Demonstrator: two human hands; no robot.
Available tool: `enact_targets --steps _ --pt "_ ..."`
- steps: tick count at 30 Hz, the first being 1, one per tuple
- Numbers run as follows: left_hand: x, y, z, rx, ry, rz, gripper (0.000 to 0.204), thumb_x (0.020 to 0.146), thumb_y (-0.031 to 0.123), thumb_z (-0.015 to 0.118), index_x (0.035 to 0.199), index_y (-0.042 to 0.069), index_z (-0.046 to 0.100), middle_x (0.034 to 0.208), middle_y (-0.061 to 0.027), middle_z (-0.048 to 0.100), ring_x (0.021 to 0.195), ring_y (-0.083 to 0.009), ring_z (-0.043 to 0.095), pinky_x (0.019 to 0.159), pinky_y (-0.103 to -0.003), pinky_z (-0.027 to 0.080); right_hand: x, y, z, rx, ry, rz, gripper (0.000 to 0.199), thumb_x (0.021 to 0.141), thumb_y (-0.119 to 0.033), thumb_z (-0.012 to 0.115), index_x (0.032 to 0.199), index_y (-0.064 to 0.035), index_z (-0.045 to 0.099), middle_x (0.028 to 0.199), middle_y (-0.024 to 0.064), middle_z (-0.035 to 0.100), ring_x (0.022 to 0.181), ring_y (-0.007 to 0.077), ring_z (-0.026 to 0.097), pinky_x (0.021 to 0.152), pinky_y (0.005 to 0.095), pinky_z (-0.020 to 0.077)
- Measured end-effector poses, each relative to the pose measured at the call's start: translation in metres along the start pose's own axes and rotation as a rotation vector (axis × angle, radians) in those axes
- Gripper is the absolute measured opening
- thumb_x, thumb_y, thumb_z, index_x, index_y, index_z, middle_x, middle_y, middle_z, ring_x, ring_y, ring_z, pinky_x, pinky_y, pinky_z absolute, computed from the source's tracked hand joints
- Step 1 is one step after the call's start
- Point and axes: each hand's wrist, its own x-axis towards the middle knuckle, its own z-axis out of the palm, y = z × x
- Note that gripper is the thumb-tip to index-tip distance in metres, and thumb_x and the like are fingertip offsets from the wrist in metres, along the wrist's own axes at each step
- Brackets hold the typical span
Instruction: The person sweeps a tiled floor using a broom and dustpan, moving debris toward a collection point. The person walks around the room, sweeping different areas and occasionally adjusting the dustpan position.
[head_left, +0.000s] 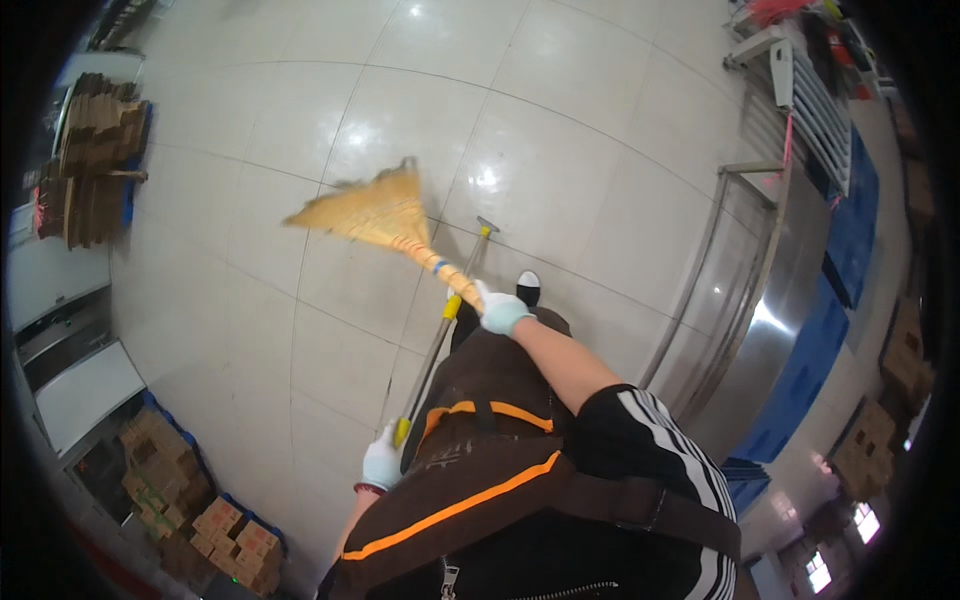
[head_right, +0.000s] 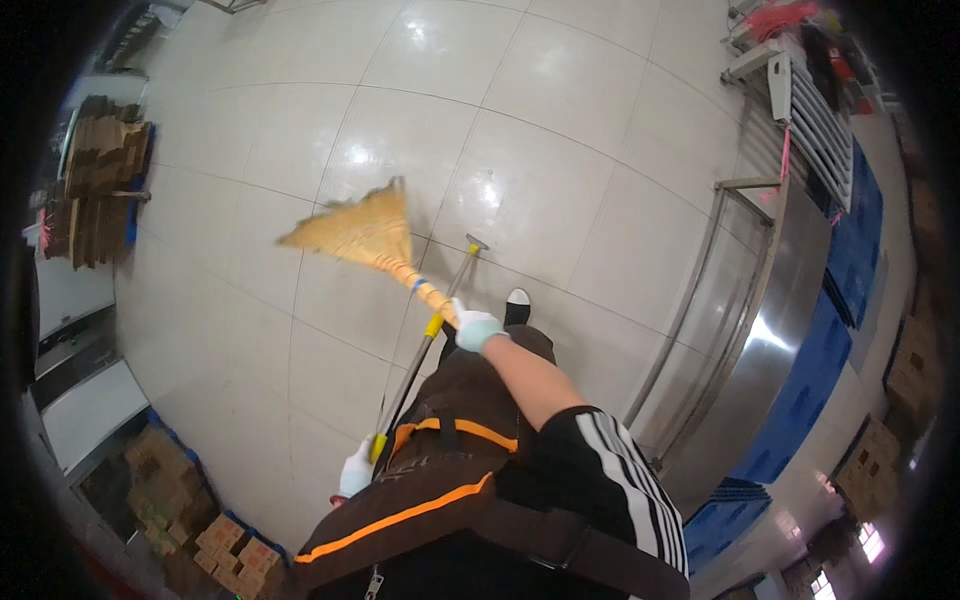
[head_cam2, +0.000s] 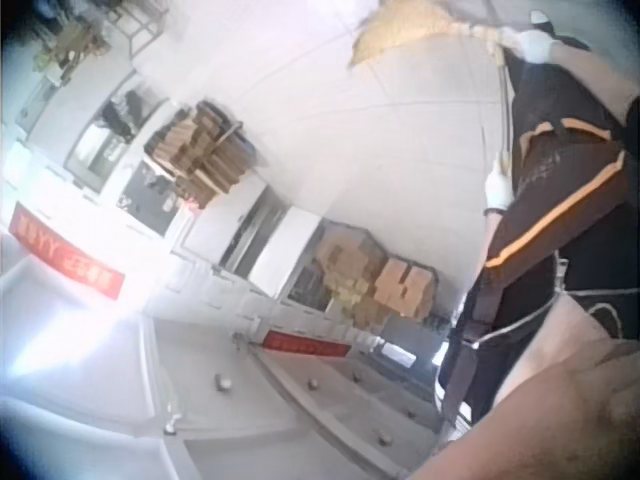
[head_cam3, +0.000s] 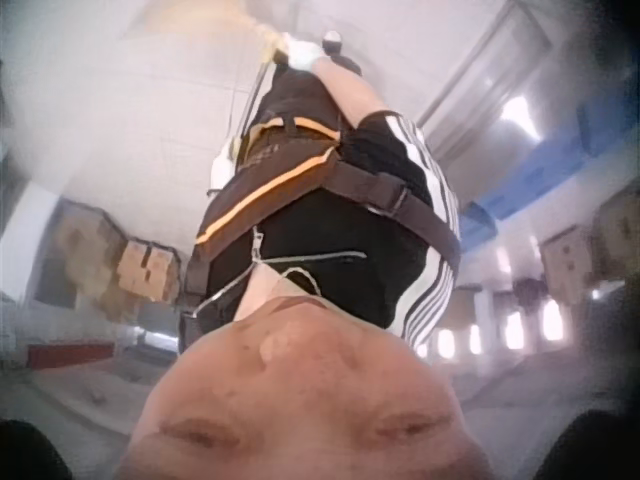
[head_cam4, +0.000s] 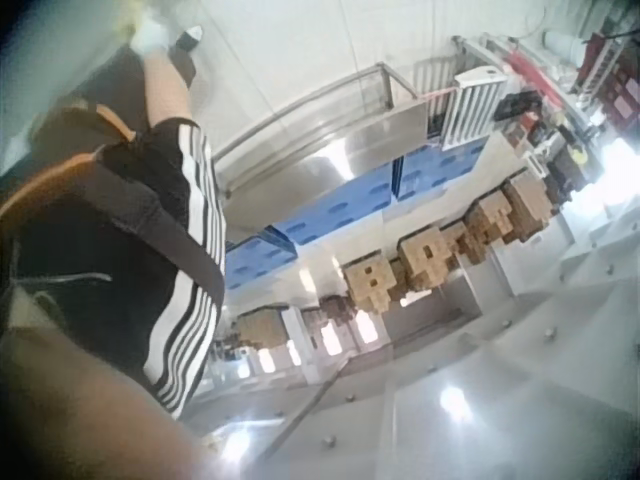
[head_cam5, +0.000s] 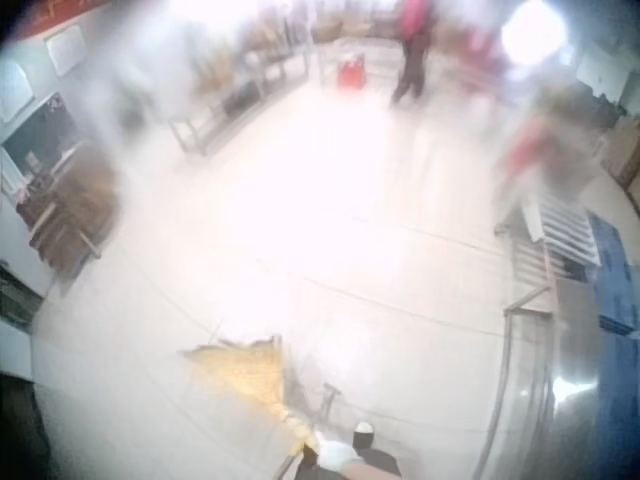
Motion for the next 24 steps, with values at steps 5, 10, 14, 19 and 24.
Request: enact_targets --steps 5,10,14,19,24 --pt "0.027 -0.03 -0.025 0.303 -0.045 0.144 0.042 0.084 0.017 0.049 0.126 0.019 0.045 0.071 -0.0202 0.06 0.066 -0.0395 0.058 0.059 -0.049 0.046 -0.075 0.017 -0.061 0.575 -0.006 0.516 0.059 0.071 -0.008 0.054 0.125 -0.0047 0.031 0.075 0.0182 0.058 0.053 0.0288 0.059 0.045 0.0429 0.0477" --pt "0.055 -0.031 -0.049 0.466 -0.122 0.251 0.048 0.081 0.011 0.045 0.129 0.015 0.041 0.075 -0.0172 0.062 0.067 -0.0363 0.06 0.061 -0.047 0.047 -0.116 0.069 -0.04 0.976 0.525 0.75 0.035 0.067 -0.002 0.06 0.095 -0.0027 0.039 0.06 0.0096 0.047 0.041 0.0229 0.05 0.036 0.0368 0.0448" --pt "0.066 -0.013 -0.067 0.574 -0.12 0.249 0.047 0.082 0.017 0.046 0.13 0.018 0.042 0.077 -0.0175 0.063 0.069 -0.0347 0.062 0.061 -0.045 0.049 -0.151 0.114 -0.002 1.364 0.709 0.772 0.025 0.07 -0.004 0.06 0.087 -0.0012 0.043 0.062 0.0103 0.048 0.046 0.0242 0.052 0.038 0.0376 0.0461" --pt "0.066 0.012 -0.079 0.641 -0.115 0.24 0.044 0.085 0.019 0.043 0.129 0.021 0.044 0.075 -0.016 0.064 0.068 -0.0337 0.062 0.06 -0.045 0.049 -0.195 0.131 0.019 1.652 0.809 0.834 0.017 0.072 -0.001 0.056 0.084 0.0011 0.045 0.058 0.0092 0.048 0.043 0.0227 0.05 0.039 0.0373 0.0462" --pt "0.068 0.081 -0.083 0.678 -0.05 0.292 0.035 0.087 0.02 0.04 0.12 0.02 0.05 0.077 -0.0156 0.064 0.07 -0.0332 0.063 0.061 -0.045 0.049 -0.215 0.162 0.032 1.809 0.745 0.881 0.014 0.071 -0.004 0.058 0.082 -0.0034 0.049 0.06 0.0067 0.049 0.045 0.0206 0.05 0.044 0.0341 0.0452"
